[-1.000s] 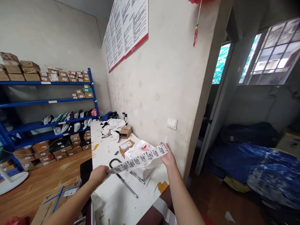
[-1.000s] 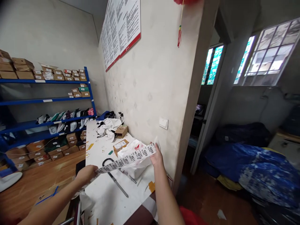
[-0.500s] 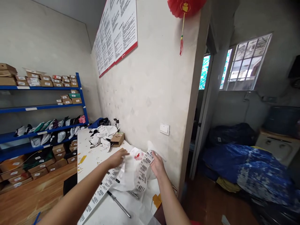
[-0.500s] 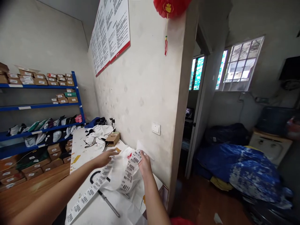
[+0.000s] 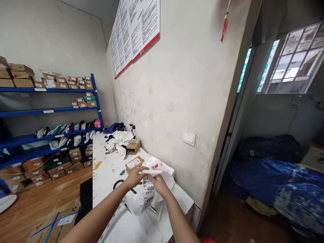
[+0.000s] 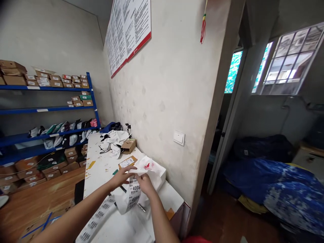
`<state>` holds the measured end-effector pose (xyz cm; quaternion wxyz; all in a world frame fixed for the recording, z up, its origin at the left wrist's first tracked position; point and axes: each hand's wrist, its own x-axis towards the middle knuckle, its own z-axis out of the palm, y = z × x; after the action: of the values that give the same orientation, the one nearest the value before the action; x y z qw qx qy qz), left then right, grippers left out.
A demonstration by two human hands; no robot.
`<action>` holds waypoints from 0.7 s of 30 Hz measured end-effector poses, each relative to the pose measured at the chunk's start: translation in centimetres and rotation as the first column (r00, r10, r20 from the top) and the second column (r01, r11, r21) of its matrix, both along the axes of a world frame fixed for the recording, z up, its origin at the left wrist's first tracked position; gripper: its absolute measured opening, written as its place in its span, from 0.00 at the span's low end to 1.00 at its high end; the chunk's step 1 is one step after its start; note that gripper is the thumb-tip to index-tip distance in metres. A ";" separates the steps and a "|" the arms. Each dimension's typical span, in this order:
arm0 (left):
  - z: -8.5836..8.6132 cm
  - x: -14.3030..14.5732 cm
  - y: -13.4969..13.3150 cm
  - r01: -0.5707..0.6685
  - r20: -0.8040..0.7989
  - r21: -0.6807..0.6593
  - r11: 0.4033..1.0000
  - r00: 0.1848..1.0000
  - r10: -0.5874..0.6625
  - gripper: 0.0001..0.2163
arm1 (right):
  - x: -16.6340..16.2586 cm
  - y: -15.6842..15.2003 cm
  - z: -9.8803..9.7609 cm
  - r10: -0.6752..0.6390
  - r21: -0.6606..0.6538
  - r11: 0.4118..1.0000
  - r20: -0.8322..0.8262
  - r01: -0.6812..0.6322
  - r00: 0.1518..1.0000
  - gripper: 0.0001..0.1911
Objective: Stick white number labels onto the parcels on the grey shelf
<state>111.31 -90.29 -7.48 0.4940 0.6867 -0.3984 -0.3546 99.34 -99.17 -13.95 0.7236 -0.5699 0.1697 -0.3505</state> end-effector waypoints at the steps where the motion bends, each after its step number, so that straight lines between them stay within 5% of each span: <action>1: -0.1 0.3 0.1 -0.036 -0.082 0.012 0.999 0.996 0.037 0.17 | 0.1 0.3 -0.2 0.037 -0.019 0.999 -0.017 -0.037 0.999 0.13; 8: 1.6 1.8 0.8 -0.238 -0.565 0.068 0.969 0.791 0.234 0.13 | 0.0 3.6 -1.7 0.250 -0.044 0.967 -0.040 -0.251 0.968 0.19; 15: 3.2 1.8 2.4 -0.211 -0.789 -0.105 0.972 0.612 0.047 0.15 | 0.2 6.8 -1.1 0.271 0.056 0.960 0.065 -0.275 0.960 0.21; 21: 3.8 1.0 3.3 -0.158 -0.778 -0.229 0.961 0.623 -0.083 0.15 | 1.3 9.6 0.7 0.181 0.198 0.957 0.160 -0.211 0.970 0.25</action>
<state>112.34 -86.98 -3.73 0.7152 0.3972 -0.1754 -0.5477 100.62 -89.53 -13.28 0.8221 -0.4766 0.0976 -0.2958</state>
